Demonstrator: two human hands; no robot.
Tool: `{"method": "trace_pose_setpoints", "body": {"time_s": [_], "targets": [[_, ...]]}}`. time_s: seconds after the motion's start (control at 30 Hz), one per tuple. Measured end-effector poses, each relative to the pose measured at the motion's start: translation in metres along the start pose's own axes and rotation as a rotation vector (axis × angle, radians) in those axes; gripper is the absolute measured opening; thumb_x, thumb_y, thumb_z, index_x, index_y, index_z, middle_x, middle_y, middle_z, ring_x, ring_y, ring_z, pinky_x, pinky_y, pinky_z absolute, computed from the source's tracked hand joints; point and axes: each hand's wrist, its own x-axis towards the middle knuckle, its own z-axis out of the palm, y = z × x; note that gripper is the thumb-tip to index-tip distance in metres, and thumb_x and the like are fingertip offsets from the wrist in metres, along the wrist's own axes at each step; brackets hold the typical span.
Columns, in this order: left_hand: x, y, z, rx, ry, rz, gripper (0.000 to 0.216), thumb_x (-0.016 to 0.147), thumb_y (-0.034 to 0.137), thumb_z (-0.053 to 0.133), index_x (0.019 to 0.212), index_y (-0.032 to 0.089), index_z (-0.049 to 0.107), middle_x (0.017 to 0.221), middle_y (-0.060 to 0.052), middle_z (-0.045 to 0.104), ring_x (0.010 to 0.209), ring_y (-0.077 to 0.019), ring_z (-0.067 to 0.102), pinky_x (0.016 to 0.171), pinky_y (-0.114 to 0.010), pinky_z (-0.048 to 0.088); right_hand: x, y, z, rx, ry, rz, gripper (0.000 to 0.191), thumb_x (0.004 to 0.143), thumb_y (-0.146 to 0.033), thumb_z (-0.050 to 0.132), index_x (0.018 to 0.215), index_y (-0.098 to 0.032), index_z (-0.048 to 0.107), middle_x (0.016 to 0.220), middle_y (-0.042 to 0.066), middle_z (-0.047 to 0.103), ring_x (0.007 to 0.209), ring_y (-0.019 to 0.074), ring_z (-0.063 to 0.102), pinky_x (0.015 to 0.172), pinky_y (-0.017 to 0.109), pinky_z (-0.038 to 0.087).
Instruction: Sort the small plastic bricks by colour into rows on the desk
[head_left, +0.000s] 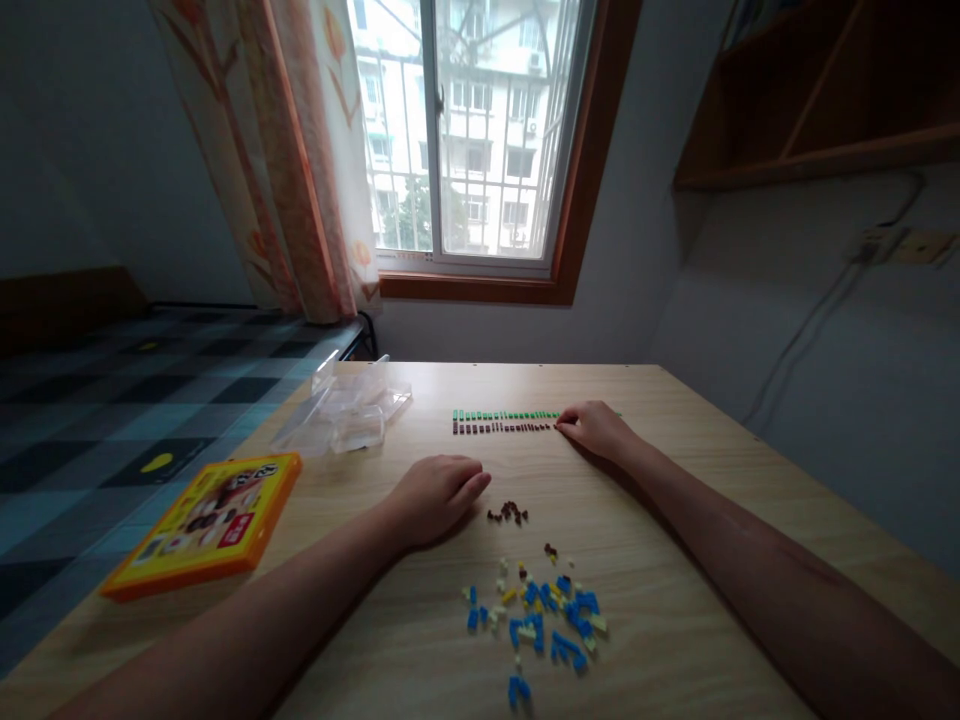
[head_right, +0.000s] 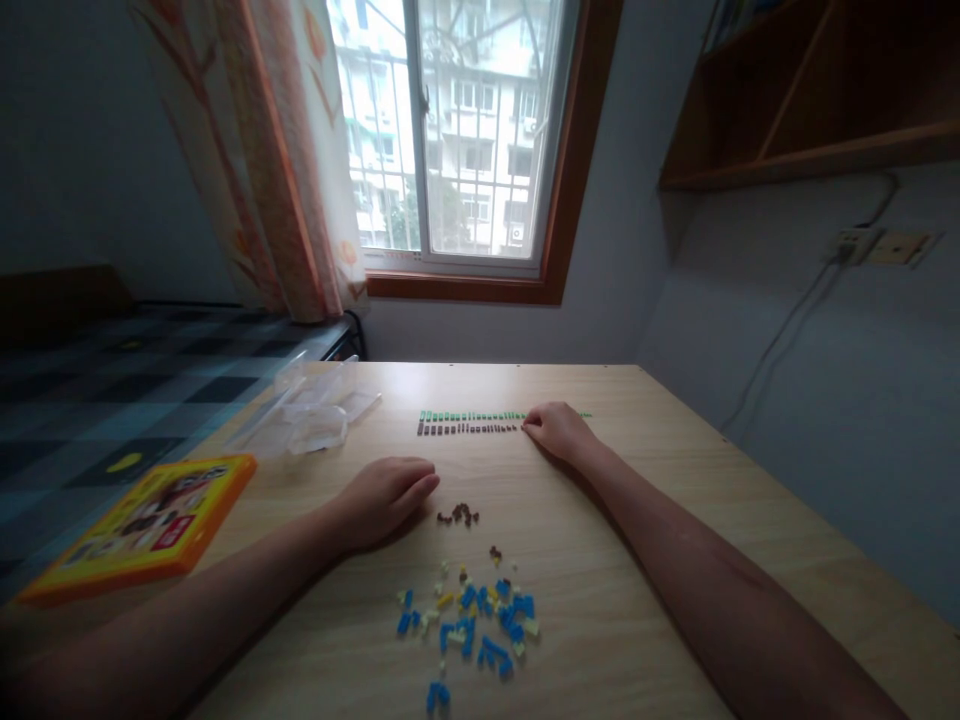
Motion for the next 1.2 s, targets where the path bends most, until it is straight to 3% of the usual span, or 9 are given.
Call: {"method": "trace_pose_setpoints", "body": {"time_s": [0.6, 1.2], "targets": [[0.0, -0.0013, 0.0014, -0.003, 0.012, 0.028, 0.043, 0.1, 0.039, 0.027, 0.068, 0.019, 0.048, 0.071, -0.002, 0.059, 0.067, -0.0169, 0.052, 0.065, -0.028, 0.034, -0.0006, -0.0034, 0.0053, 0.022, 0.063, 0.032, 0.025, 0.084, -0.034, 0.06, 0.097, -0.022, 0.078, 0.089, 0.003, 0.077, 0.08, 0.0184, 0.069, 0.073, 0.025, 0.047], [-0.0007, -0.0028, 0.0021, -0.01, 0.018, 0.028, 0.043, 0.1, 0.038, 0.028, 0.068, 0.019, 0.049, 0.07, -0.002, 0.058, 0.067, -0.0168, 0.052, 0.065, -0.028, 0.034, -0.0019, -0.0013, 0.0047, 0.064, 0.069, 0.039, 0.021, 0.082, -0.033, 0.063, 0.09, -0.022, 0.079, 0.082, 0.004, 0.076, 0.075, 0.0181, 0.066, 0.068, 0.026, 0.044]]}}
